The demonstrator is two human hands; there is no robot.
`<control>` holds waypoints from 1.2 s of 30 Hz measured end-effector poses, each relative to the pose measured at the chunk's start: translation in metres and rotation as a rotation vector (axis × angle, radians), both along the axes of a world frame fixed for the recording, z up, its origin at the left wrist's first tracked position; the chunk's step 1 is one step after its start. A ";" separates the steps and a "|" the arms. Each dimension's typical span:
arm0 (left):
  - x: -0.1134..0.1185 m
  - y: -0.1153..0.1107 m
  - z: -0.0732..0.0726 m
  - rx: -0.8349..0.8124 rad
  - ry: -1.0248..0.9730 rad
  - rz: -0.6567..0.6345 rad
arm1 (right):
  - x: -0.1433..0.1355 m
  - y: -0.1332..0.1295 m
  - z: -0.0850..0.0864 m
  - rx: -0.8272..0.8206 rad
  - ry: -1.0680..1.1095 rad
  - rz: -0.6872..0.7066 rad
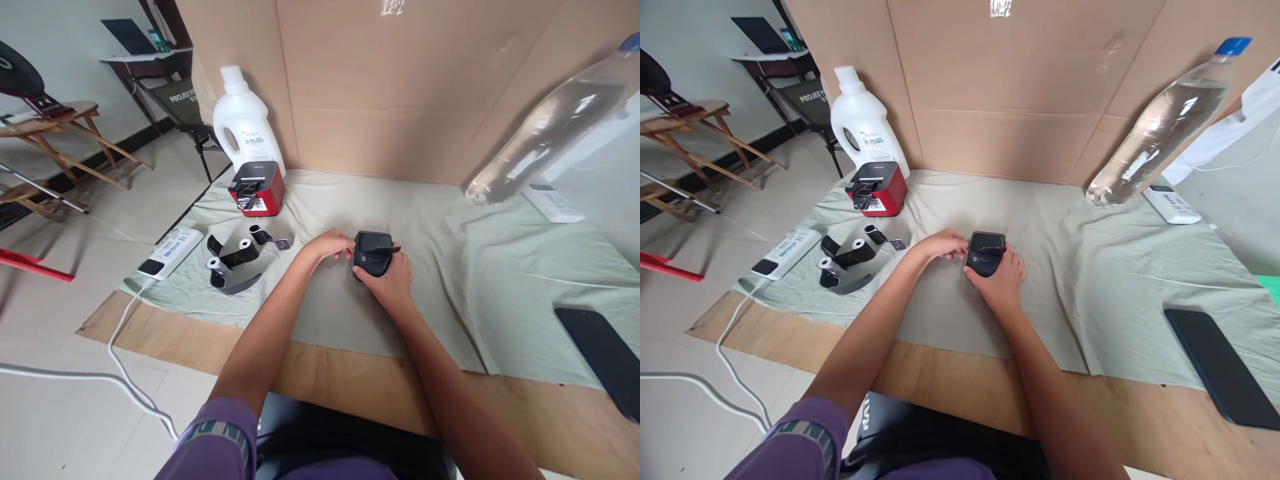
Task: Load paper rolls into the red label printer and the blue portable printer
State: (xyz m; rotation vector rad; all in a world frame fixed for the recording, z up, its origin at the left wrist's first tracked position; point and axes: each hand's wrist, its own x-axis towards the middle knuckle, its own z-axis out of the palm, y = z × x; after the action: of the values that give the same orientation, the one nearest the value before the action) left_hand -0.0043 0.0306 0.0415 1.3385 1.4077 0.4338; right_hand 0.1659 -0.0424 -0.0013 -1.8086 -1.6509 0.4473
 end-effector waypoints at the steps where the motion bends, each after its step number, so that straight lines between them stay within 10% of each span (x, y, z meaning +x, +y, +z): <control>1: 0.000 0.000 0.000 0.007 0.001 -0.001 | 0.000 0.000 0.000 0.001 0.001 -0.001; 36: 0.008 -0.007 0.002 0.031 0.068 0.000 | -0.001 0.001 0.004 -0.052 0.040 -0.019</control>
State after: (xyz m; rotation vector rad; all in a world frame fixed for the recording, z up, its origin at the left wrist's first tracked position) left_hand 0.0038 0.0233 0.0432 1.3901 1.4622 0.4146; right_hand 0.1647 -0.0417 0.0024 -1.8397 -1.6068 0.5188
